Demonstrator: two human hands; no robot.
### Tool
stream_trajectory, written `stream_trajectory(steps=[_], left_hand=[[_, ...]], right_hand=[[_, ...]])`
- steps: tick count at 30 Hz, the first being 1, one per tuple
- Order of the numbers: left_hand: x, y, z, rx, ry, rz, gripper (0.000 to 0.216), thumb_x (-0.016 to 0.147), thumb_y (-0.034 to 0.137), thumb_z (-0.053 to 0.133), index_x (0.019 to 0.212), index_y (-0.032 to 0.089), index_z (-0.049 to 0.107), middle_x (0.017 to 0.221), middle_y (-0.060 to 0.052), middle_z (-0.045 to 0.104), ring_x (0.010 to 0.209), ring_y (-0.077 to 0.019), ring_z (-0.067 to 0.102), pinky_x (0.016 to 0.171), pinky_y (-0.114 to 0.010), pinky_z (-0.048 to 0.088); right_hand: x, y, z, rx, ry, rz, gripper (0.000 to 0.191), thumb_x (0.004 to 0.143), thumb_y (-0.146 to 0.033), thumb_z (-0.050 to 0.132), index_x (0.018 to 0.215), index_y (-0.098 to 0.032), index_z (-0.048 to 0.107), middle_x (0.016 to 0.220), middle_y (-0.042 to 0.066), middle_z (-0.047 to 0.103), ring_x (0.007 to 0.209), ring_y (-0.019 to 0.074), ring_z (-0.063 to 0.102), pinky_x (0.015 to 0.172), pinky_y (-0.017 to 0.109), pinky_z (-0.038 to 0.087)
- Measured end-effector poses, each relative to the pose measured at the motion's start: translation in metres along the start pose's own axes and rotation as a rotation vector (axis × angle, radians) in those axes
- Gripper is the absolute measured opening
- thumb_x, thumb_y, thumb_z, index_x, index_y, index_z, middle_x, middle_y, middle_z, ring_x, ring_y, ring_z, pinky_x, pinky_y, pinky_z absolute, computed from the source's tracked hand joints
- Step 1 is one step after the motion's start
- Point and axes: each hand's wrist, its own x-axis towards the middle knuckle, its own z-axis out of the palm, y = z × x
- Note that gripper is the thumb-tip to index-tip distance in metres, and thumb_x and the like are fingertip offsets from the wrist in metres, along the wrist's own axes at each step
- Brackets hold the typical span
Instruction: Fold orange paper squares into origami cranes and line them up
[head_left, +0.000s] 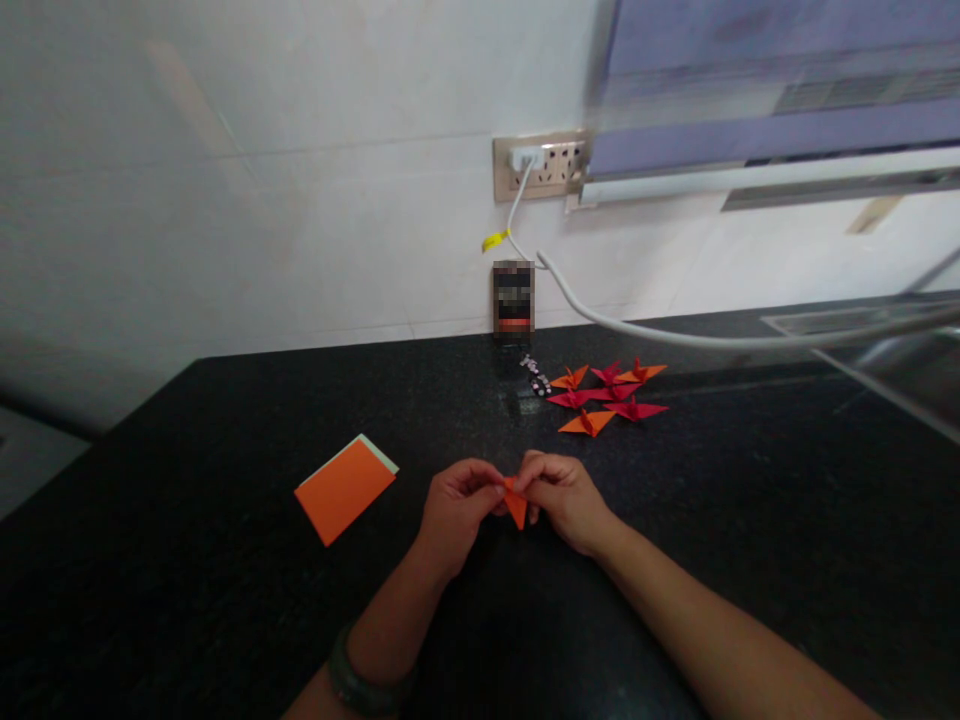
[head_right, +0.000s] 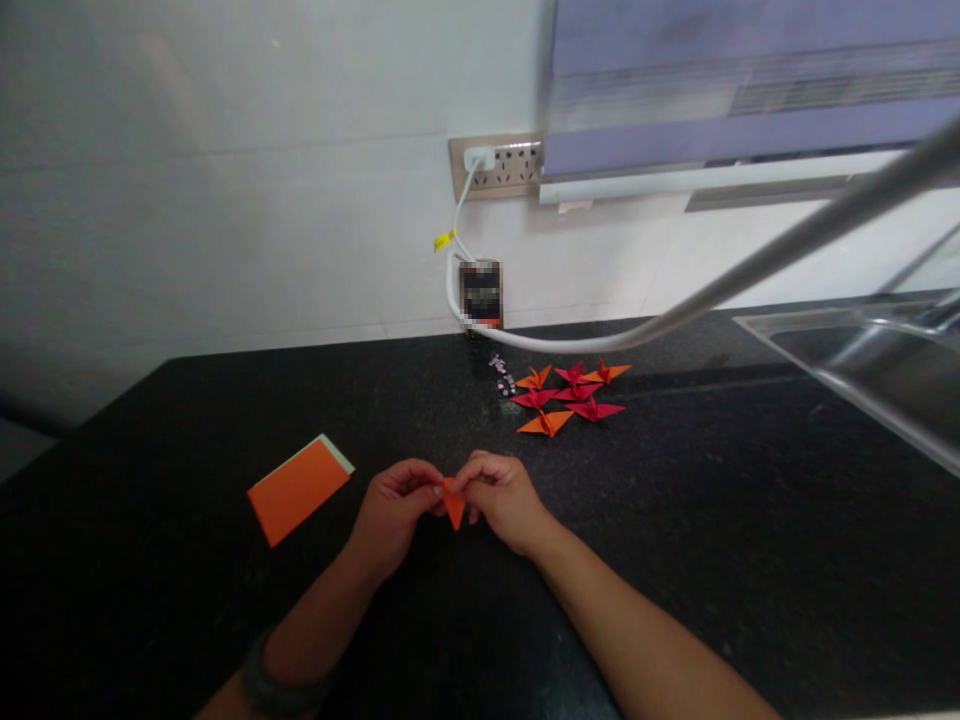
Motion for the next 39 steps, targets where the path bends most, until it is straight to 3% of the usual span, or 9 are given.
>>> stream_trajectory(steps=[6,9,16,20,29,39], left_hand=[[0.0014,-0.0010,-0.0027,-0.063,-0.058,-0.081,0.024,0.061,0.022,0.066,0.083,0.014,0.059,0.059,0.000,0.063,0.051,-0.0106,0.057,0.053,-0.022,0.046],[0.0011,0.0010,-0.0024,-0.051,-0.113,-0.133,0.020,0.068,0.031,0.061,0.076,0.012,0.061,0.059,-0.002,0.063,0.053,-0.0116,0.058,0.054,-0.023,0.046],[0.0016,0.0024,-0.0019,0.119,-0.057,-0.001,0.018,0.065,0.031,0.065,0.072,0.014,0.066,0.062,-0.002,0.065,0.055,-0.0110,0.056,0.056,-0.022,0.044],[0.0031,-0.0007,-0.0051,0.205,-0.036,0.108,0.016,0.067,0.029,0.064,0.075,0.016,0.067,0.070,-0.003,0.068,0.065,-0.0147,0.060,0.063,-0.024,0.046],[0.0019,-0.0014,-0.0061,0.393,0.041,0.250,0.010,0.068,0.026,0.062,0.073,0.018,0.066,0.068,-0.001,0.065,0.064,-0.0141,0.059,0.062,-0.023,0.044],[0.0031,-0.0016,-0.0079,0.424,0.028,0.202,0.012,0.070,0.028,0.060,0.071,0.017,0.065,0.064,0.000,0.064,0.059,-0.0123,0.057,0.057,-0.021,0.043]], right_hand=[[0.0007,-0.0002,-0.0034,-0.037,-0.007,-0.032,0.006,0.065,-0.019,0.063,0.059,-0.017,0.062,0.060,-0.005,0.048,0.038,0.0027,0.046,0.035,0.016,0.034],[0.0013,-0.0020,-0.0057,-0.103,-0.039,-0.073,0.007,0.066,-0.016,0.061,0.059,-0.017,0.063,0.064,-0.004,0.047,0.043,0.0038,0.048,0.039,0.017,0.037],[-0.0007,-0.0026,-0.0062,-0.148,-0.130,-0.109,0.007,0.071,-0.024,0.059,0.073,-0.018,0.063,0.075,0.000,0.052,0.058,0.0079,0.052,0.051,0.021,0.044],[0.0001,-0.0007,-0.0035,-0.143,-0.046,-0.022,0.025,0.068,-0.031,0.064,0.088,-0.019,0.055,0.064,-0.003,0.053,0.053,0.0080,0.049,0.048,0.020,0.042],[0.0001,-0.0055,-0.0034,-0.318,-0.057,-0.038,0.018,0.073,-0.033,0.060,0.074,-0.015,0.059,0.063,-0.001,0.055,0.052,0.0080,0.048,0.049,0.022,0.041],[0.0009,-0.0036,-0.0049,-0.262,-0.080,-0.039,0.017,0.073,-0.031,0.060,0.070,-0.014,0.060,0.065,-0.001,0.054,0.050,0.0069,0.048,0.047,0.021,0.039]])
